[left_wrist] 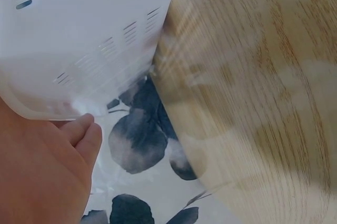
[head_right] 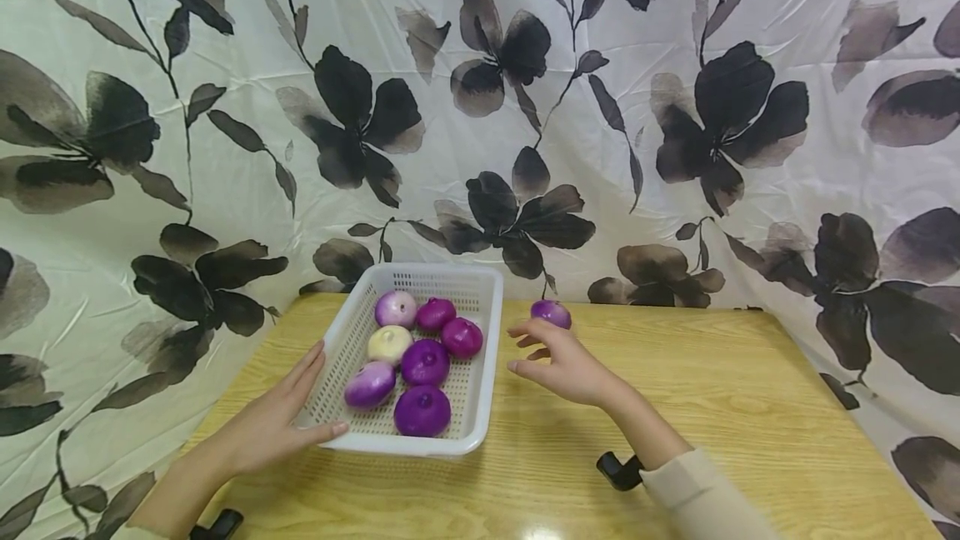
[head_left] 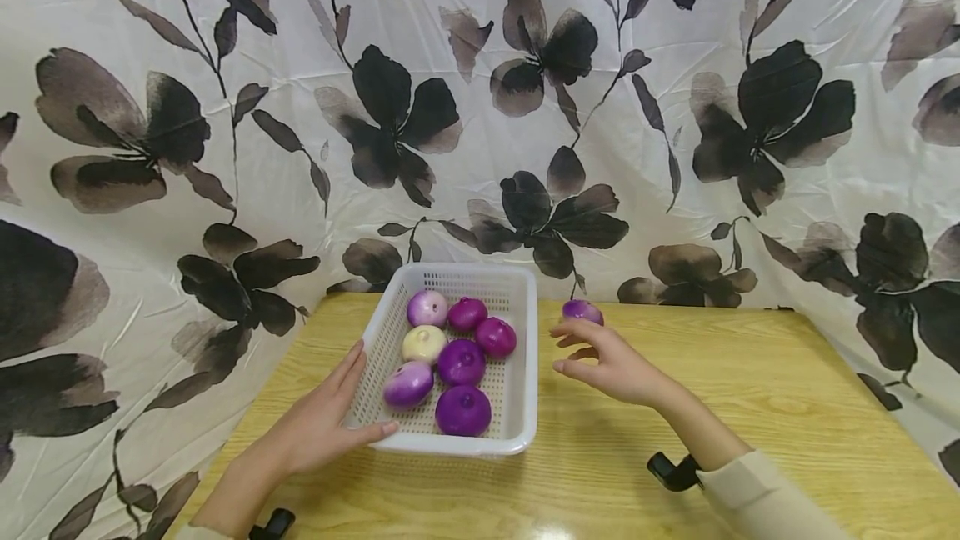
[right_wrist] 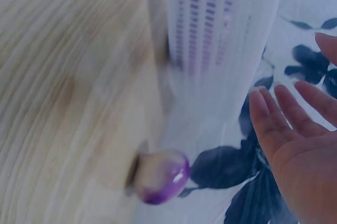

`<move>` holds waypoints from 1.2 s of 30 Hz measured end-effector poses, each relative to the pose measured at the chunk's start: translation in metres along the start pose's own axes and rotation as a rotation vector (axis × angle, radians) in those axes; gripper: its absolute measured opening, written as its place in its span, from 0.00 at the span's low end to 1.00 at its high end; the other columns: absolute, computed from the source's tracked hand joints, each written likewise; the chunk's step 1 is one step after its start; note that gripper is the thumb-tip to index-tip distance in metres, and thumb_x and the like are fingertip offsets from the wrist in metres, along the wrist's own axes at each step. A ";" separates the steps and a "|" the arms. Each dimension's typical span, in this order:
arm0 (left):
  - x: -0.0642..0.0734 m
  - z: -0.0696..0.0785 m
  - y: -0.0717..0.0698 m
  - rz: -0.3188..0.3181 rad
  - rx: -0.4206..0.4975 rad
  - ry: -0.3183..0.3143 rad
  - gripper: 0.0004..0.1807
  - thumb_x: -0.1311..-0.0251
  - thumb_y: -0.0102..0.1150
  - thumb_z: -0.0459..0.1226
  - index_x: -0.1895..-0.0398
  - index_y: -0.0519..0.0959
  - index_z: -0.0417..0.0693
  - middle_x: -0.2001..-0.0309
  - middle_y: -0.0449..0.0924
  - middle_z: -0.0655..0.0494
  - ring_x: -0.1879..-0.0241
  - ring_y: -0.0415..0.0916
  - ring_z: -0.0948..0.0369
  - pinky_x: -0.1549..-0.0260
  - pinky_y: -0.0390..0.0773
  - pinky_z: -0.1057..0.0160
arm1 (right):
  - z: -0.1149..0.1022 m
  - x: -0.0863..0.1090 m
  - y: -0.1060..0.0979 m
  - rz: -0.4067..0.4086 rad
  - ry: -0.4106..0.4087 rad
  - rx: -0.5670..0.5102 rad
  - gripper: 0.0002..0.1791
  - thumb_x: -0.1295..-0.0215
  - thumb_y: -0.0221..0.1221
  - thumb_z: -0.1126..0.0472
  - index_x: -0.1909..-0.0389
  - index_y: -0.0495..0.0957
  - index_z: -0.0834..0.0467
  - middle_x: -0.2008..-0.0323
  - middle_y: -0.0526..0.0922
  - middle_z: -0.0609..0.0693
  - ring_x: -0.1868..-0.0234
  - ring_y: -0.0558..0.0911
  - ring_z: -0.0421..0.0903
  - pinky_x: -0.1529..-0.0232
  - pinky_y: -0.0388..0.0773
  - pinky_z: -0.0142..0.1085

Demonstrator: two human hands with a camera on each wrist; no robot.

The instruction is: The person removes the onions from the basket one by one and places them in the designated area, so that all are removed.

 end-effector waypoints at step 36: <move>0.000 0.003 -0.002 0.002 0.007 0.003 0.67 0.44 0.56 0.74 0.18 0.45 0.36 0.16 0.35 0.47 0.23 0.51 0.39 0.31 0.64 0.35 | -0.058 -0.033 0.105 -0.388 -0.079 0.348 0.50 0.40 0.72 0.50 0.22 0.59 0.61 0.31 0.70 0.56 0.33 0.73 0.51 0.30 0.70 0.43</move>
Point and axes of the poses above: each hand's wrist, its own x-axis away from the middle knuckle, its own y-axis out of the palm, z = x × y, the point moved 9 cm from there along -x, towards the middle knuckle
